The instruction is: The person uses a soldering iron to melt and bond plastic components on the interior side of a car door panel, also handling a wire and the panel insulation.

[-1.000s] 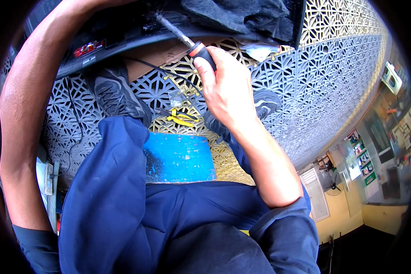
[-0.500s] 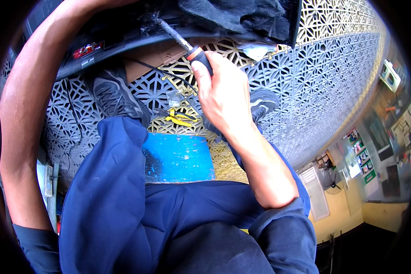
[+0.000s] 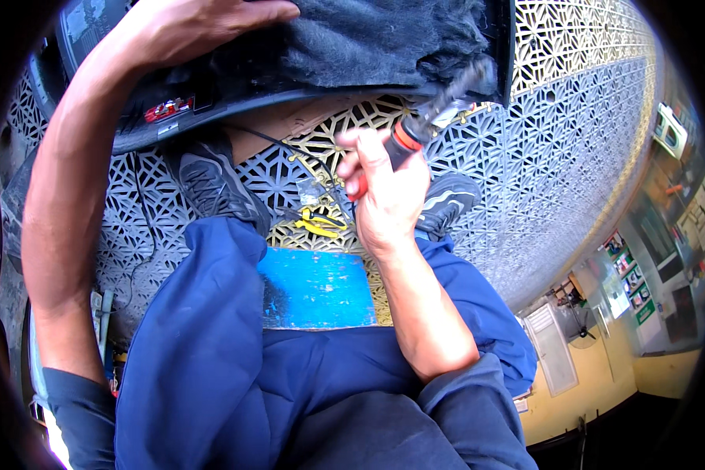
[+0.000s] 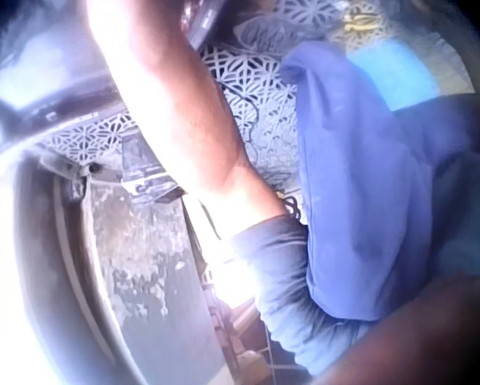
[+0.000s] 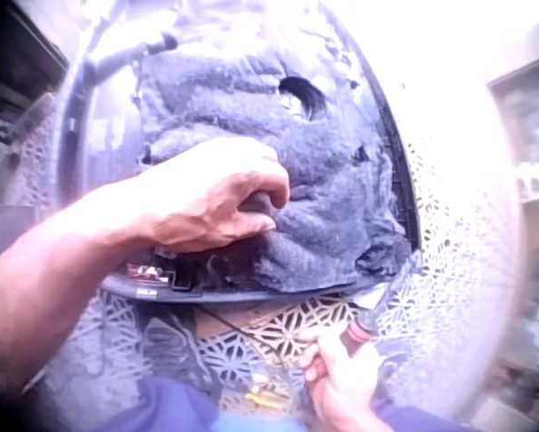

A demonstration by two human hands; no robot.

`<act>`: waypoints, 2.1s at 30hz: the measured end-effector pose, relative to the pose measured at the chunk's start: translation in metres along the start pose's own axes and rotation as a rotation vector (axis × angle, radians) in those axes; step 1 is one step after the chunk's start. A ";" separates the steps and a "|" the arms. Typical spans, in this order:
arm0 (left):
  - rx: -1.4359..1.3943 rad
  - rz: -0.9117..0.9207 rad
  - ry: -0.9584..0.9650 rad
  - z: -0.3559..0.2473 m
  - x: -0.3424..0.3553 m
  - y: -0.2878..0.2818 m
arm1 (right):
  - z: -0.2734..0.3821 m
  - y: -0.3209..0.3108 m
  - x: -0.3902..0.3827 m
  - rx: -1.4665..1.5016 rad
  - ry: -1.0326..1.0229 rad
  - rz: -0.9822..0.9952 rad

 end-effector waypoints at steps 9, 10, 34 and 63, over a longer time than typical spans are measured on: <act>-0.509 -0.415 -0.532 -0.036 -0.108 0.054 | 0.016 0.045 0.047 -0.085 -0.044 0.199; -0.529 -0.387 -0.586 -0.039 -0.116 0.068 | 0.018 0.044 0.054 -0.092 -0.074 0.202; -1.619 -0.400 -1.002 -0.044 -0.094 0.095 | 0.016 0.040 0.064 -0.099 -0.077 0.217; -0.742 -0.365 -0.727 -0.017 -0.097 0.065 | 0.025 -0.011 -0.023 -0.945 -0.222 0.238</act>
Point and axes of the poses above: each hand's wrist, its own x-axis towards the middle knuckle, its own y-axis out of the palm, z = x × y, the point moved 1 cm from there along x, towards the middle knuckle, and after that the axes turned 1 degree about y, right-handed, at the moved point
